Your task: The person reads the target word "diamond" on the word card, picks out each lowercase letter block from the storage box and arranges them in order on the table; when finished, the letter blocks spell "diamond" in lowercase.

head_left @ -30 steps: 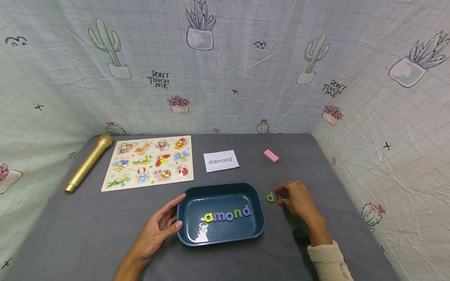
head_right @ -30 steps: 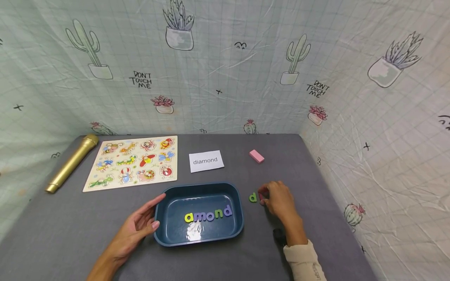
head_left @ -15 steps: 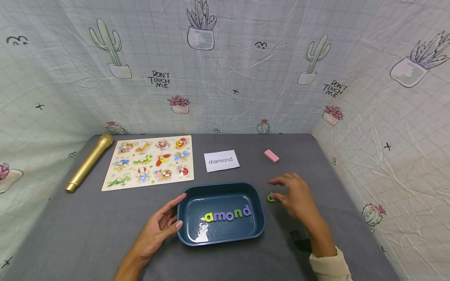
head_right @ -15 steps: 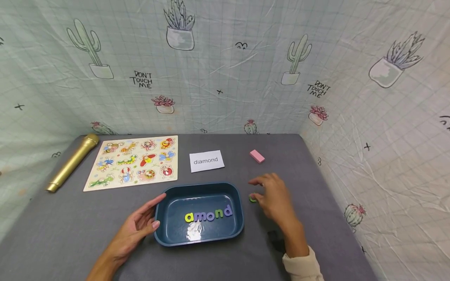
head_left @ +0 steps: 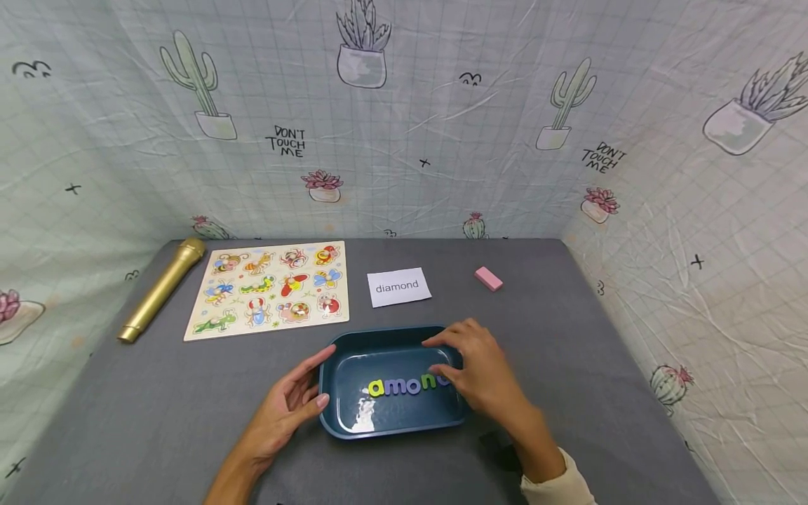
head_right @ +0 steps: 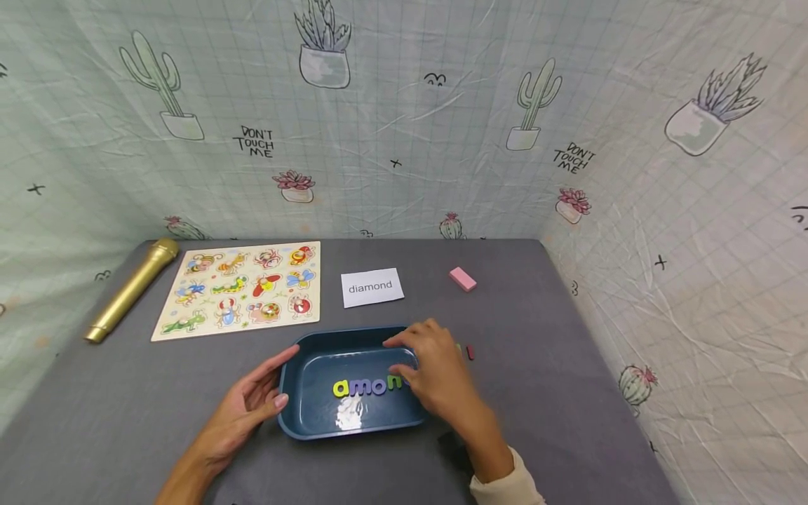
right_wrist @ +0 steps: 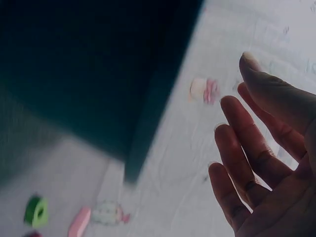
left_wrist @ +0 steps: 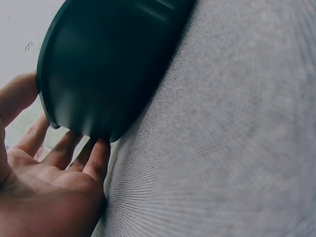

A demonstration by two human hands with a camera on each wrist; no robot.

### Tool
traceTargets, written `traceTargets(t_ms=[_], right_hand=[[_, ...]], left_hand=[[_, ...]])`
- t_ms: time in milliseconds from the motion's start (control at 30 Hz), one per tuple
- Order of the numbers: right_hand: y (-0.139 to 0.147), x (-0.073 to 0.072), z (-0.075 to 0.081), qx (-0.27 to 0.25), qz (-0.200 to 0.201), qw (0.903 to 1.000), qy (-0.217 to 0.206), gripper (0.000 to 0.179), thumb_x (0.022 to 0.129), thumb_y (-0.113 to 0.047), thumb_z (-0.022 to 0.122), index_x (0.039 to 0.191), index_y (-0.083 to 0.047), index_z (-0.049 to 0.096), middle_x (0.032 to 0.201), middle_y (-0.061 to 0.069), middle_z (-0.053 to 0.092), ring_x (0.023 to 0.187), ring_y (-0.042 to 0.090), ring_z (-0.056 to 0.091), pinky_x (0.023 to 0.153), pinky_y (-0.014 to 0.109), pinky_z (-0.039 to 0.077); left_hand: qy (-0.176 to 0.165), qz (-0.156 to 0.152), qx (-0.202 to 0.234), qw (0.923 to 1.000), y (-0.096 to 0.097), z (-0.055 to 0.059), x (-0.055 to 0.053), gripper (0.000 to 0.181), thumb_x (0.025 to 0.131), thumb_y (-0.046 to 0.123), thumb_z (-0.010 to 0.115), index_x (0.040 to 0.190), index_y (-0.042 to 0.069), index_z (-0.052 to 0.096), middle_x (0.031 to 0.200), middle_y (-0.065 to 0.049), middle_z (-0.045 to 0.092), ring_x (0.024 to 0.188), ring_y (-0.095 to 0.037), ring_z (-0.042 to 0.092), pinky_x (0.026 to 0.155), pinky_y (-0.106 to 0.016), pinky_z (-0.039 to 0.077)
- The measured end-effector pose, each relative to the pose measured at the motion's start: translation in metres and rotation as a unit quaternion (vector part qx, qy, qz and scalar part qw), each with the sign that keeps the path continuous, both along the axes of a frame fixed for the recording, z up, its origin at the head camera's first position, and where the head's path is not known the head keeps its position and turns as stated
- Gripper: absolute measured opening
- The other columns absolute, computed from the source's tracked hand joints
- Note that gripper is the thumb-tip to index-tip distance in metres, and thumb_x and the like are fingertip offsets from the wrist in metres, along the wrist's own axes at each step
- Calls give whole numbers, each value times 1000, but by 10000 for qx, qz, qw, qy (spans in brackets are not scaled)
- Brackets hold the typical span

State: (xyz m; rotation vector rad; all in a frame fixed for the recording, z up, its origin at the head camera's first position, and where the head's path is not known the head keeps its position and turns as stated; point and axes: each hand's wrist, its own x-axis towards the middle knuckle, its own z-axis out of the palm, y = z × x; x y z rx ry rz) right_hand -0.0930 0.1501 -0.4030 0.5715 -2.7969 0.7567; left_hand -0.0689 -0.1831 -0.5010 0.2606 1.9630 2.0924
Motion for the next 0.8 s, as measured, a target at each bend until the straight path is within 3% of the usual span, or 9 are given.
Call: traceTargets(t_ms=[200,533,800], right_hand=[[-24,1,-11,-48,387,9992,-81,37,77,-19,96,112,-17,83,108,-2,77,105,19,61,97,46,56],[-54,-2,-32,300,748,9964,-243,36,81,-28,94,114,-19,82,110,-6,76,99,13,57,90,36,52],[-71,-7,-46,587,908,9932,-426,34,84,-30,92,114,-20,82,110,-6,77,96,11,55,89,32,52]], left_hand=[[-64,8,-37,10000,1,1,0,71,100,4,71,163,23,42,174,-2,33,162,-23,29,114,-15,46],[-11,-57,87,9999,0,0,-1,72,100,2,71,163,20,41,175,-4,33,157,-7,36,115,-16,47],[98,-131,168,9997,-2,-2,0,72,100,-1,69,164,17,40,175,-7,33,156,-6,38,115,-17,47]])
